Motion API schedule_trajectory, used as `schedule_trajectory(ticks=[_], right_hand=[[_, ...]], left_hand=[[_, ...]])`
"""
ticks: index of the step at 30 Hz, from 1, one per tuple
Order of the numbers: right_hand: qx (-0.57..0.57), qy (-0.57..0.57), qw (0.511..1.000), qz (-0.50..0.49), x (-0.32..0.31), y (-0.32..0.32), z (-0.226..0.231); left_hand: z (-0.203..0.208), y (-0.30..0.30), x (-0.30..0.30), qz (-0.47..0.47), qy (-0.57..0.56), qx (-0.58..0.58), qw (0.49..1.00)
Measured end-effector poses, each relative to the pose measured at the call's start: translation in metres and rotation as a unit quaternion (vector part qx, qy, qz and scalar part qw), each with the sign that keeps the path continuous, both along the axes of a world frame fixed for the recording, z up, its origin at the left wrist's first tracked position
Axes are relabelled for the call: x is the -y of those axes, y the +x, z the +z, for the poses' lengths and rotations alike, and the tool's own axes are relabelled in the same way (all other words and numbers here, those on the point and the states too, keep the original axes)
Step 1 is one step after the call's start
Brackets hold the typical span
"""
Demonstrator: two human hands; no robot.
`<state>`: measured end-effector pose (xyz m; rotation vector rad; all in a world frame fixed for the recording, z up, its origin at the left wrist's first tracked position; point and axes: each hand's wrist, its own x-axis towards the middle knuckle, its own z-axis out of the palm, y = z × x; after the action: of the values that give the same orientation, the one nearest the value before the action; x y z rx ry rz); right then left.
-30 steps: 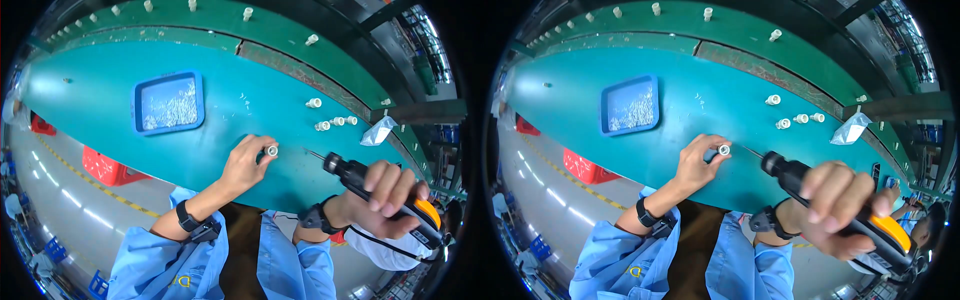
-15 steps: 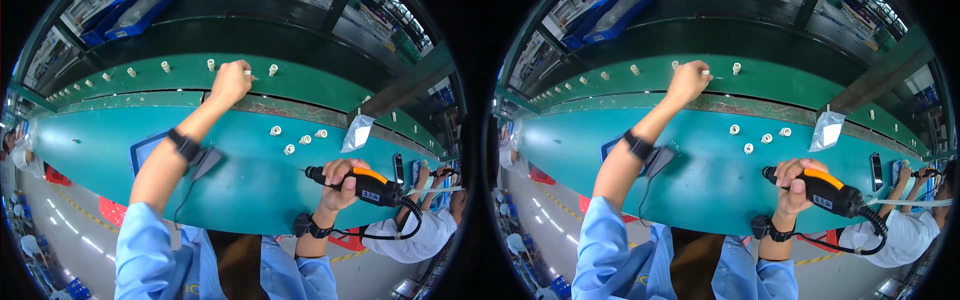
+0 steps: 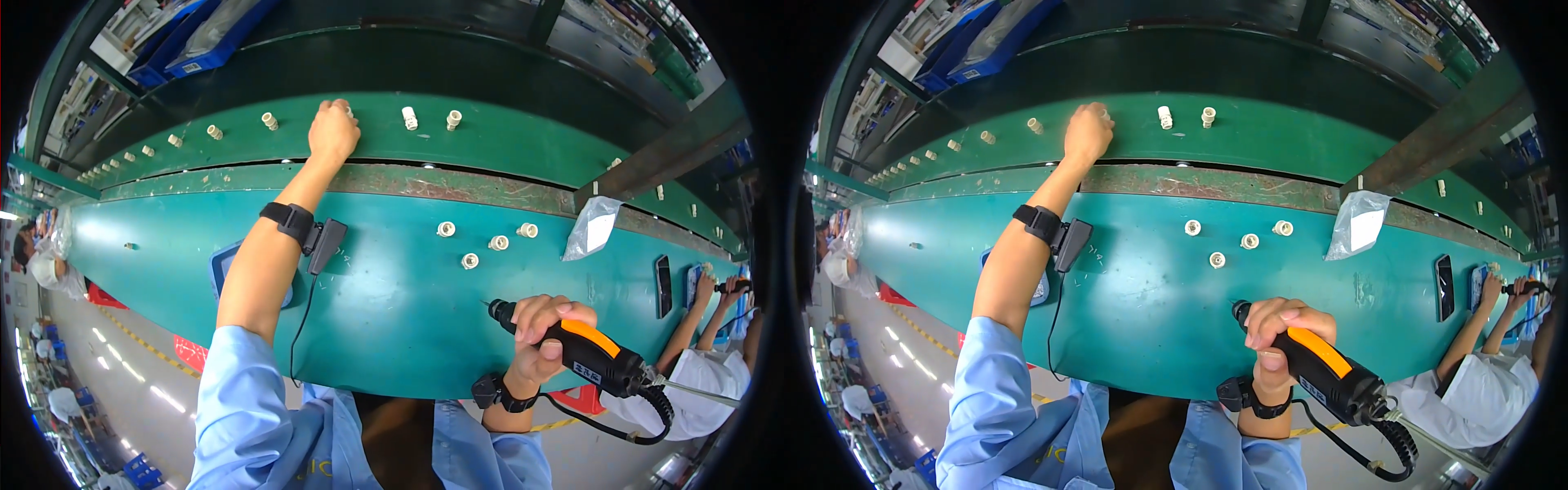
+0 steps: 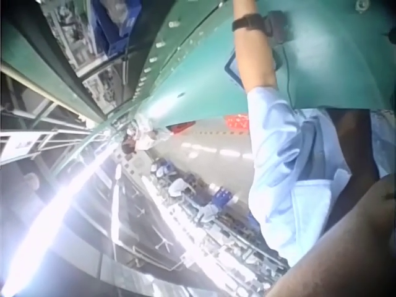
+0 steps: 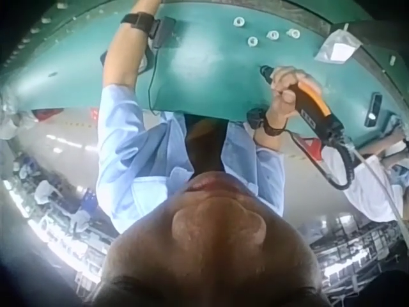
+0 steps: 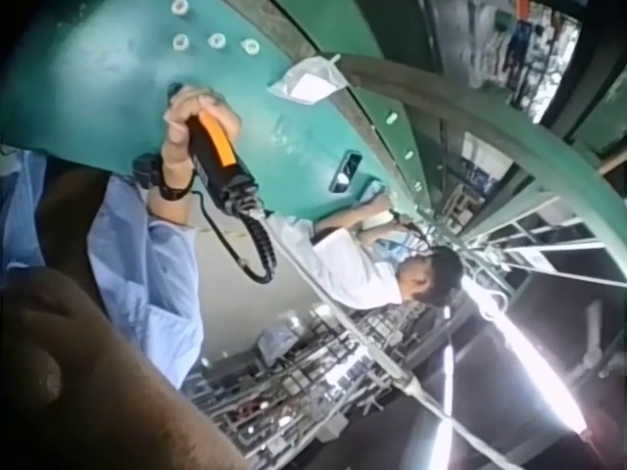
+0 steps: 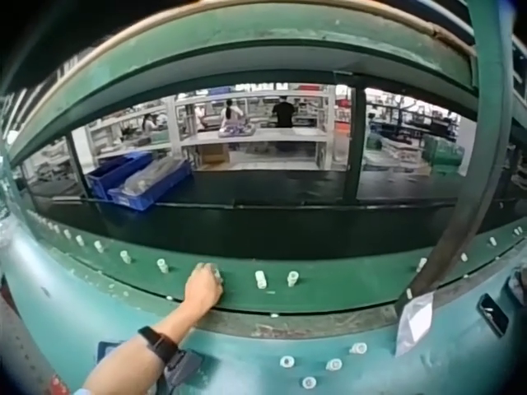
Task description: Fasten screws into small cylindrical components using an electric screwdriver on an assembly line.
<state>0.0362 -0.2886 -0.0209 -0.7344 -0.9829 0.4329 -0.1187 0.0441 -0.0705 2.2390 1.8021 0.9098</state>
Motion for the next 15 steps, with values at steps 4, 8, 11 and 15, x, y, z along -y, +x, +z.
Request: schedule_trajectory(ticks=[4, 8, 11, 15], right_hand=[[0.012, -0.027, 0.999, -0.018, 0.000, -0.002, -0.003], [-0.003, -0.017, 1.000, 0.003, -0.009, -0.005, -0.003], [-0.003, -0.006, 1.000, 0.012, -0.011, -0.001, -0.004], [0.007, 0.005, 1.000, -0.002, -0.010, 0.008, -0.005]], left_hand=[[-0.007, 0.002, -0.005, -0.051, -0.059, 0.008, 0.997], [-0.007, -0.006, -0.020, -0.052, -0.070, -0.050, 0.995], [0.027, -0.001, 0.006, -0.119, -0.032, -0.015, 0.992], [0.076, -0.010, 0.110, -0.294, 0.001, 0.069, 0.953]])
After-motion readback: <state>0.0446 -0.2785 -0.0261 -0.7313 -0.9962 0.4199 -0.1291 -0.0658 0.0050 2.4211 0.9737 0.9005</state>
